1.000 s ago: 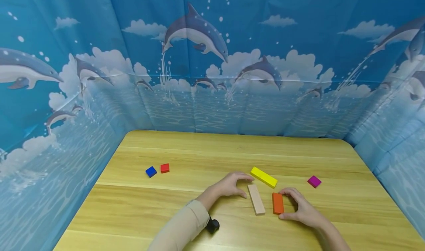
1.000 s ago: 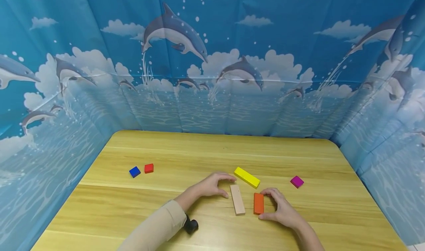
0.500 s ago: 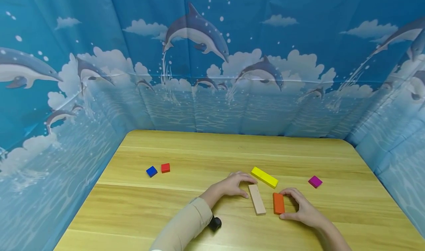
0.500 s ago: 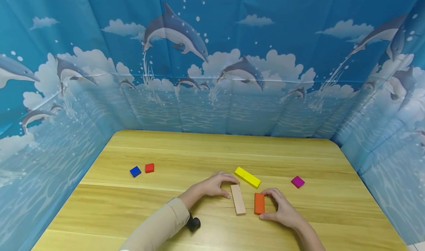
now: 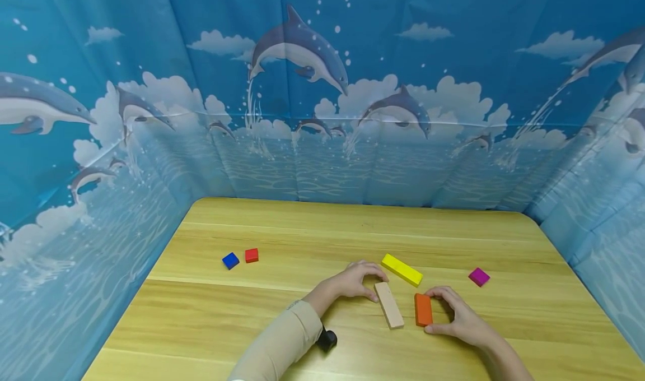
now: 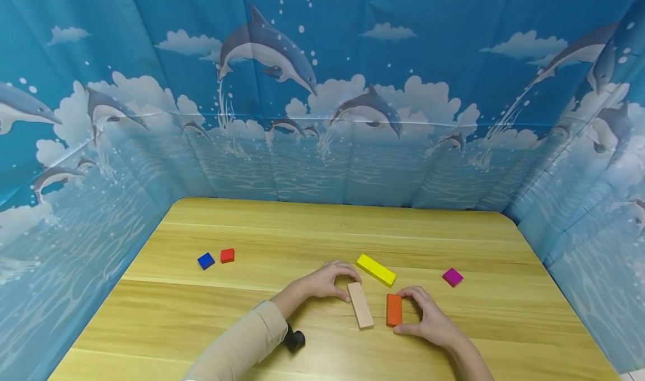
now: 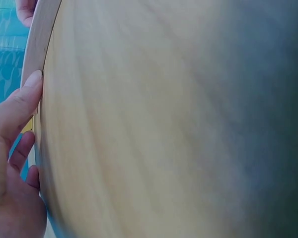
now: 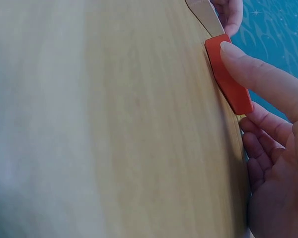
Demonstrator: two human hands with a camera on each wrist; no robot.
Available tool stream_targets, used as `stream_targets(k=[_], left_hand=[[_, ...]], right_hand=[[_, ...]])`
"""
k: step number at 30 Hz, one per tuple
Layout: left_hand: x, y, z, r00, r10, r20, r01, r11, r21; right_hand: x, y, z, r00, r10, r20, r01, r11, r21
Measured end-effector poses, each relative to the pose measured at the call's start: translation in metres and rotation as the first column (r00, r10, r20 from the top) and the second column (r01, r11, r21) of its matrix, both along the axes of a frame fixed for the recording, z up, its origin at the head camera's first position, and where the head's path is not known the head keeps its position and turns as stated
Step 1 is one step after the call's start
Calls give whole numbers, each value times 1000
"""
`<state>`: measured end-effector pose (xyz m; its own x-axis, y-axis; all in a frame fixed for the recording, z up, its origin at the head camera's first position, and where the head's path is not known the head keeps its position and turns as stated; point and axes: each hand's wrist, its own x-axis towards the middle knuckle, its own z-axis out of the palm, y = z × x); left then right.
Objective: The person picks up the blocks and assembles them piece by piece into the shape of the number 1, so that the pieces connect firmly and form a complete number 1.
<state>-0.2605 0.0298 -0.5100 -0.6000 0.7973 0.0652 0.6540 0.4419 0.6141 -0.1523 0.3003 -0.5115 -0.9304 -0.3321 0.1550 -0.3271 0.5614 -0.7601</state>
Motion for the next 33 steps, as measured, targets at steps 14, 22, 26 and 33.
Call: stream_targets(k=[14,22,26,33], left_hand=[[0,0,-1,999,20,44,-22,999,39],[1,-4,2,997,-11,73,5,996,86],[4,-7,4,990,-23,137,4,991,135],[10,-18,2,990,-26,135,-1,980,201]], right_hand=[[0,1,2,1000,-2,30,2,1000,2],[-1,2,2,999,-2,44,2,1000,2],[-1,2,3,999,-5,54,5,1000,-2],[-1,1,5,997,-10,72,9,1000,14]])
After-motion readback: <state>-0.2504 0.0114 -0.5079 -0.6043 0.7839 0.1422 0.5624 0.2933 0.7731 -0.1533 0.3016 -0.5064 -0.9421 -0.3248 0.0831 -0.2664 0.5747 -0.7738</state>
